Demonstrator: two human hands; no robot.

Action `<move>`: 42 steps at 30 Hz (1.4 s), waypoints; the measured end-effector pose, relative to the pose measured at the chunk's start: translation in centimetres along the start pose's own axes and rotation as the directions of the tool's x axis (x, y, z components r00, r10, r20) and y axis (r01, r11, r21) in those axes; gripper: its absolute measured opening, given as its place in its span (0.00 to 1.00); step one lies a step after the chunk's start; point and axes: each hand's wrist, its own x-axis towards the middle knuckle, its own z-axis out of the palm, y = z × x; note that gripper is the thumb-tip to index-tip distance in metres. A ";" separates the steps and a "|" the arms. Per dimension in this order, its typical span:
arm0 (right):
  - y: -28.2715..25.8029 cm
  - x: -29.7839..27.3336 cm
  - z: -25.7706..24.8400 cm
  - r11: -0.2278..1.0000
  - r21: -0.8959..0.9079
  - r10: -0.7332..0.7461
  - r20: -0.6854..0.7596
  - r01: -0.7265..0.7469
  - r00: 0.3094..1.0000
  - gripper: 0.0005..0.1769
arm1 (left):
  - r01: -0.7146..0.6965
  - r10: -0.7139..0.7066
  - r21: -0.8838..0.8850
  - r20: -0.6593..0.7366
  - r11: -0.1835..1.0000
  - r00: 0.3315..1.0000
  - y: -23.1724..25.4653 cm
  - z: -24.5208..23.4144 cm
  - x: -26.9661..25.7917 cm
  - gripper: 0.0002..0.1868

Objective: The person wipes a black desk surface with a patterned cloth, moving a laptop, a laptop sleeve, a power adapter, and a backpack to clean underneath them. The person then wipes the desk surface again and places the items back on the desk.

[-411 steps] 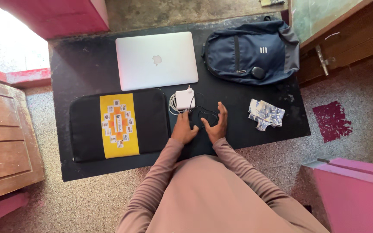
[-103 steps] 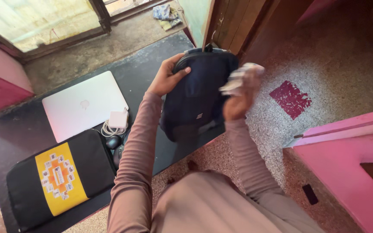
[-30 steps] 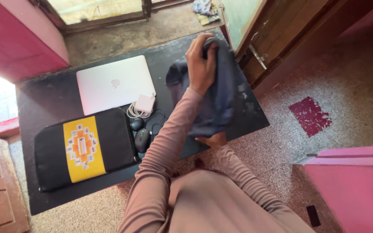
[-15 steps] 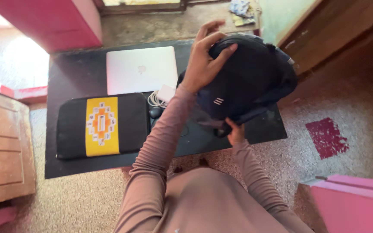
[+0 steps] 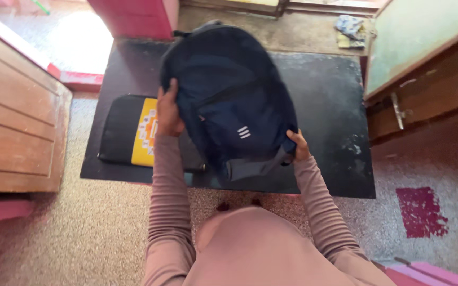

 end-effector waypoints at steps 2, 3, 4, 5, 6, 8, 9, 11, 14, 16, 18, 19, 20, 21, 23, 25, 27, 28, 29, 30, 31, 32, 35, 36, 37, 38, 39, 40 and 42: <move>0.3 0.9 3.4 0.982 0.162 0.068 0.181 -0.098 0.981 0.28 | 0.004 0.005 -0.130 0.064 0.991 0.998 1.6 -3.9 -0.3 0.27; 0.4 1.3 5.6 0.959 0.236 0.089 0.270 -0.156 0.959 0.30 | 0.009 0.010 -0.193 0.098 0.981 0.995 2.3 -5.8 -0.4 0.28; 0.2 1.7 7.8 0.948 0.236 0.156 0.237 -0.212 0.959 0.31 | 0.018 0.005 -0.229 0.097 0.973 0.995 2.9 -7.5 -0.4 0.28; 0.0 2.0 9.8 0.934 0.237 0.221 0.202 -0.267 0.954 0.33 | 0.026 0.000 -0.265 0.095 0.964 0.995 3.4 -9.3 -0.4 0.28; 0.0 2.2 11.7 0.917 0.240 0.286 0.166 -0.320 0.944 0.34 | 0.034 -0.006 -0.300 0.095 0.953 0.995 3.9 -11.3 -0.3 0.28; 0.5 2.1 14.6 0.957 0.160 0.185 0.301 -0.241 0.936 0.27 | 0.027 -0.021 -0.314 0.020 0.949 1.000 4.6 -15.5 0.3 0.28; 0.8 2.3 15.7 0.973 0.126 0.134 0.368 -0.192 0.920 0.23 | 0.023 -0.029 -0.322 -0.015 0.947 0.999 4.7 -17.7 0.9 0.28; 2.3 2.3 17.6 0.980 -0.024 0.196 0.318 -0.198 0.928 0.24 | 0.016 -0.042 -0.333 -0.072 0.943 0.996 4.8 -22.4 1.7 0.27; 6.2 2.7 20.2 0.969 -0.186 0.194 0.152 -0.165 0.969 0.22 | 0.040 -0.088 -0.340 -0.127 0.940 0.988 5.0 -28.6 1.9 0.29; 7.7 2.7 20.4 0.961 -0.240 0.150 0.046 -0.135 0.988 0.21 | 0.074 -0.147 -0.293 -0.236 0.953 0.961 5.0 -31.1 1.5 0.30; 8.5 2.3 20.1 0.959 -0.261 0.108 -0.023 -0.110 0.994 0.20 | 0.127 -0.204 -0.202 -0.428 0.971 0.880 4.9 -32.2 0.7 0.32; 8.4 2.0 19.3 0.969 -0.224 0.096 -0.054 -0.106 0.994 0.20 | 0.075 -0.154 -0.206 -0.405 0.976 0.901 4.4 -32.4 0.2 0.31; 7.7 1.6 17.9 0.977 -0.188 0.087 -0.081 -0.101 0.993 0.21 | 0.019 -0.101 -0.211 -0.384 0.977 0.918 3.6 -32.3 -0.3 0.30; 6.9 1.2 16.3 0.984 -0.152 0.079 -0.108 -0.095 0.991 0.21 | -0.036 -0.047 -0.218 -0.362 0.975 0.931 3.3 -32.4 -0.9 0.30; 5.3 0.4 12.1 0.970 -0.239 -0.096 -0.223 0.041 0.970 0.29 | -0.047 -0.028 -0.138 -0.497 0.989 0.867 3.2 -32.7 -1.9 0.29; 3.5 -0.6 7.1 0.871 -0.461 -0.333 -0.303 0.168 0.893 0.33 | -0.119 0.019 -0.151 -0.540 0.981 0.841 2.9 -32.9 -2.8 0.30; 1.5 -1.6 2.6 0.652 -0.737 -0.528 -0.276 0.175 0.803 0.28 | -0.239 0.110 -0.148 -0.586 0.960 0.803 2.8 -33.1 -3.5 0.32; 1.3 -2.1 1.3 0.543 -0.836 -0.555 -0.284 0.082 0.782 0.26 | -0.283 0.165 -0.088 -0.636 0.955 0.754 3.2 -33.2 -3.7 0.33; 0.8 -2.7 0.2 0.421 -0.907 -0.582 -0.288 -0.021 0.761 0.23 | -0.254 0.238 0.087 -0.714 0.963 0.658 3.4 -33.3 -3.9 0.35; 0.5 -3.5 -0.6 0.292 -0.947 -0.608 -0.291 -0.133 0.739 0.21 | -0.198 0.325 0.258 -0.765 0.946 0.557 3.5 -32.8 -4.1 0.37; 0.8 -3.7 -0.8 0.096 -0.995 -0.652 -0.083 -0.027 0.754 0.27 | -0.186 0.460 0.422 -0.784 0.887 0.417 3.3 -31.8 -4.5 0.44; 1.4 -3.8 -0.6 -0.104 -0.992 -0.652 0.127 0.078 0.748 0.34 | -0.152 0.596 0.578 -0.753 0.801 0.278 3.5 -30.4 -4.5 0.56; 4.2 -3.4 2.0 -0.375 -0.927 -0.293 0.101 -0.017 0.951 0.33 | 0.230 0.963 0.973 -0.066 0.005 0.260 1.9 -23.5 -6.2 0.48; 5.3 -3.4 3.6 -0.534 -0.845 -0.178 0.136 0.020 0.975 0.38 | 0.088 0.938 0.988 0.091 -0.128 0.334 1.1 -20.3 -5.4 0.43; 5.2 -3.3 4.5 -0.507 -0.862 -0.179 0.105 -0.001 0.978 0.37 | -0.065 0.889 0.967 0.253 -0.247 0.383 0.1 -17.0 -4.7 0.39; 5.3 -3.4 5.1 -0.478 -0.878 -0.168 0.076 -0.014 0.983 0.37 | -0.130 0.825 0.949 0.315 -0.288 0.470 -1.8 -13.8 -4.5 0.35; 5.2 -3.5 5.4 -0.448 -0.894 -0.157 0.048 -0.028 0.987 0.36 | -0.201 0.748 0.925 0.379 -0.322 0.545 -4.1 -10.5 -4.3 0.31; 4.7 -3.3 5.3 -0.437 -0.894 -0.162 -0.030 -0.099 0.986 0.35 | -0.379 0.639 0.913 0.381 -0.148 0.668 -6.0 -7.6 -4.6 0.28; 3.8 -2.5 3.8 -0.418 -0.876 -0.171 -0.184 -0.241 0.968 0.33 | -0.438 0.445 0.854 0.520 -0.281 0.729 -9.1 -3.5 -5.4 0.29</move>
